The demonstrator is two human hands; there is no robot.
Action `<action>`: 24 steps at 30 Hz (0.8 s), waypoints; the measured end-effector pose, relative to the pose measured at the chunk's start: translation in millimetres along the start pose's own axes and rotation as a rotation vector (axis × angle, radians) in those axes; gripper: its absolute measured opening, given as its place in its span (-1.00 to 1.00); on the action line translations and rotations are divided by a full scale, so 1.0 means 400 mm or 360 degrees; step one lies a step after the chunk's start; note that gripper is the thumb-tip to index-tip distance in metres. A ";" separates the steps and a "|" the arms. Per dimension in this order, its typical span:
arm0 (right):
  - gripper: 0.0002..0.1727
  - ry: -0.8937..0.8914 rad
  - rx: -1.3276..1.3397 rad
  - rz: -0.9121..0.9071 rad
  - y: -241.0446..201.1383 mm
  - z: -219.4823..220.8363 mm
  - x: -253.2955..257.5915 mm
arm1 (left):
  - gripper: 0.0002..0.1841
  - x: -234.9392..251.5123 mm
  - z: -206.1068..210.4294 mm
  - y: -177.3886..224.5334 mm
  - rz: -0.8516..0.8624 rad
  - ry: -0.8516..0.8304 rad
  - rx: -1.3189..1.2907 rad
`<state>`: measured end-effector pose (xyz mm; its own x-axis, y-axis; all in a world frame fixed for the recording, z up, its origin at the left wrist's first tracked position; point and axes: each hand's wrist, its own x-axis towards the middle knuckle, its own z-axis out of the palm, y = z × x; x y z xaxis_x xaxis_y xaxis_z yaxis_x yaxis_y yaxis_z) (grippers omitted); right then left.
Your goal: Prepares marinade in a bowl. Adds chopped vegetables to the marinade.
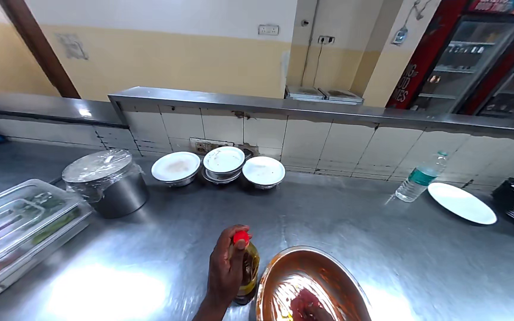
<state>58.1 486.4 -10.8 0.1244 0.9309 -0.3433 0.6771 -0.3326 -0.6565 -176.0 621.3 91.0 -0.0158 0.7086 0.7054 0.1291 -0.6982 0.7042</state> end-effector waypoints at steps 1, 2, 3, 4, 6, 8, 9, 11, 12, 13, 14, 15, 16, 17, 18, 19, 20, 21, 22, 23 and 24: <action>-0.44 -0.0001 0.0007 0.0008 -0.005 -0.002 -0.003 | -0.40 0.002 -0.008 -0.004 0.0010 -0.0051 0.0018; -0.44 -0.0012 0.0021 0.0035 -0.016 -0.007 -0.009 | -0.39 0.004 -0.014 -0.007 -0.0002 -0.0089 -0.0009; -0.45 -0.0021 0.0049 0.0068 -0.034 -0.016 -0.019 | -0.39 0.005 -0.020 -0.010 -0.0034 -0.0103 -0.0059; -0.45 -0.0021 0.0065 0.0087 -0.046 -0.022 -0.026 | -0.36 0.002 -0.023 -0.013 -0.0080 -0.0083 -0.0114; -0.46 -0.0021 0.0064 0.0109 -0.062 -0.030 -0.037 | -0.31 -0.014 -0.022 -0.022 -0.0127 -0.0036 -0.0193; -0.45 -0.0023 0.0056 0.0125 -0.065 -0.032 -0.036 | -0.18 -0.027 -0.011 -0.020 -0.0127 0.0024 -0.0282; -0.46 -0.0013 0.0060 0.0106 -0.056 -0.026 -0.031 | -0.14 -0.029 -0.003 -0.017 -0.0094 0.0062 -0.0302; -0.45 0.0000 0.0041 0.0046 -0.027 -0.011 -0.014 | -0.33 -0.025 0.013 -0.023 0.0025 0.0134 -0.0215; -0.44 -0.0006 0.0032 0.0041 -0.024 -0.010 -0.010 | -0.48 -0.022 0.019 -0.029 0.0064 0.0156 -0.0147; -0.43 -0.0017 0.0024 0.0052 -0.024 -0.011 -0.007 | -0.61 -0.019 0.023 -0.032 0.0069 0.0174 -0.0103; -0.43 -0.0021 0.0031 0.0065 -0.026 -0.013 -0.008 | -0.67 -0.017 0.024 -0.033 0.0055 0.0176 -0.0077; -0.43 -0.0027 0.0048 0.0086 -0.034 -0.017 -0.011 | -0.70 -0.014 0.023 -0.033 0.0036 0.0169 -0.0078; -0.43 -0.0041 0.0067 0.0116 -0.049 -0.026 -0.018 | -0.71 -0.013 0.021 -0.032 0.0023 0.0157 -0.0099; -0.43 -0.0066 0.0086 0.0157 -0.072 -0.042 -0.028 | -0.71 -0.011 0.019 -0.032 0.0020 0.0144 -0.0117; -0.43 -0.0074 0.0093 0.0177 -0.083 -0.050 -0.031 | -0.70 -0.009 0.017 -0.032 0.0025 0.0134 -0.0130; -0.42 -0.0065 0.0090 0.0165 -0.074 -0.044 -0.026 | -0.70 -0.008 0.016 -0.032 0.0027 0.0123 -0.0131; -0.42 -0.0035 0.0073 0.0123 -0.047 -0.027 -0.014 | -0.71 -0.007 0.015 -0.032 0.0031 0.0121 -0.0135; -0.42 -0.0021 0.0066 0.0094 -0.030 -0.016 -0.006 | -0.71 -0.007 0.016 -0.031 0.0037 0.0117 -0.0143; -0.41 -0.0015 0.0064 0.0078 -0.022 -0.012 -0.003 | -0.71 -0.008 0.016 -0.032 0.0047 0.0110 -0.0150; -0.41 -0.0020 0.0059 0.0077 -0.021 -0.012 -0.001 | -0.69 -0.012 0.016 -0.033 0.0058 0.0105 -0.0144; -0.41 -0.0026 0.0053 0.0081 -0.022 -0.013 0.000 | -0.66 -0.020 0.016 -0.037 0.0073 0.0104 -0.0111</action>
<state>56.0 489.9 -1.6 0.1460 0.9103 -0.3875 0.6457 -0.3844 -0.6598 -171.3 626.6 74.5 -0.0767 0.6691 0.7392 0.0620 -0.7367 0.6734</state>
